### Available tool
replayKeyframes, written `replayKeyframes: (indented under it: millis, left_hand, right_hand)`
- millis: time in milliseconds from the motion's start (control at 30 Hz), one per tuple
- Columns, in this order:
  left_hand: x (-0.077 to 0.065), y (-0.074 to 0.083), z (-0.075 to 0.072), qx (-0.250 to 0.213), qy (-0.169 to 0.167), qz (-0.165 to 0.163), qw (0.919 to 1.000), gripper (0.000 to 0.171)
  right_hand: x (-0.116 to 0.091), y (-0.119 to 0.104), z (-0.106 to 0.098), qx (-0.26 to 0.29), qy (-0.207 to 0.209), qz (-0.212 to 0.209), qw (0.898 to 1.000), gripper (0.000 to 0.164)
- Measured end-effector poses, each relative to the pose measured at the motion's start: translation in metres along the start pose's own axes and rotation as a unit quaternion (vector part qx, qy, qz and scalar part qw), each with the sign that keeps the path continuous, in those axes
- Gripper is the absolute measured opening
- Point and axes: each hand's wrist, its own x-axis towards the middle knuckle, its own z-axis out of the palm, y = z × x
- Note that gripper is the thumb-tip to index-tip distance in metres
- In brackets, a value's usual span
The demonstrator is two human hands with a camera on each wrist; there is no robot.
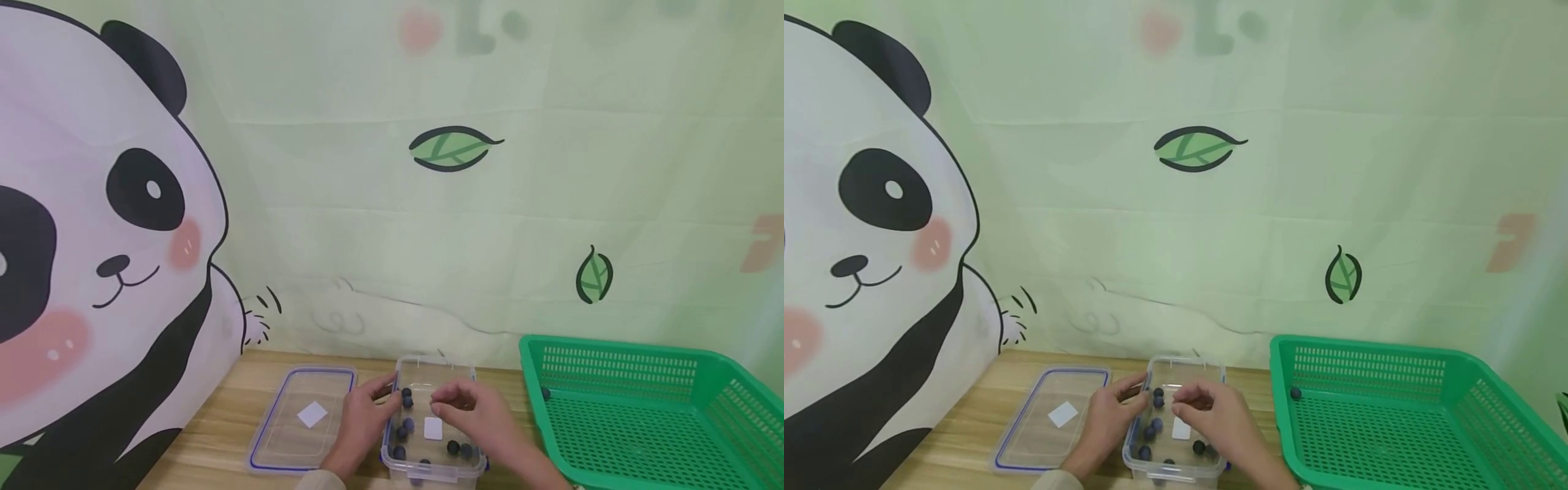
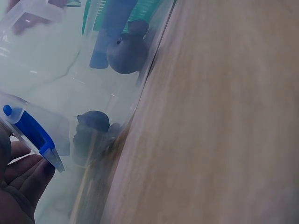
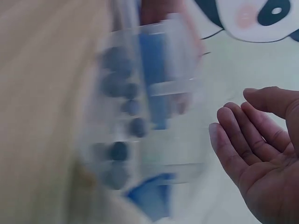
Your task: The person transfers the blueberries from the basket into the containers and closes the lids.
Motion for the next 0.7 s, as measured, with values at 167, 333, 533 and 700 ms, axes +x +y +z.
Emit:
replayKeyframes:
  millis: [167, 333, 533, 700]
  left_hand:
    - [0.001, 0.001, 0.000, -0.002, 0.002, 0.003, 1.0000, 0.042]
    - [0.001, 0.000, 0.000, 0.002, 0.001, 0.003, 1.0000, 0.042]
    - [0.001, 0.000, 0.000, -0.002, 0.000, 0.003, 1.0000, 0.042]
    - [0.000, 0.000, 0.001, -0.001, -0.002, 0.001, 1.0000, 0.042]
  right_hand:
    - [0.001, -0.034, -0.020, 0.000, 0.006, -0.004, 1.000, 0.020]
    - [0.001, -0.059, -0.044, -0.021, 0.008, -0.030, 0.999, 0.021]
    - [0.003, -0.078, -0.077, -0.062, 0.032, -0.046, 0.996, 0.019]
    - [0.009, -0.080, -0.107, -0.116, 0.054, -0.060, 0.990, 0.021]
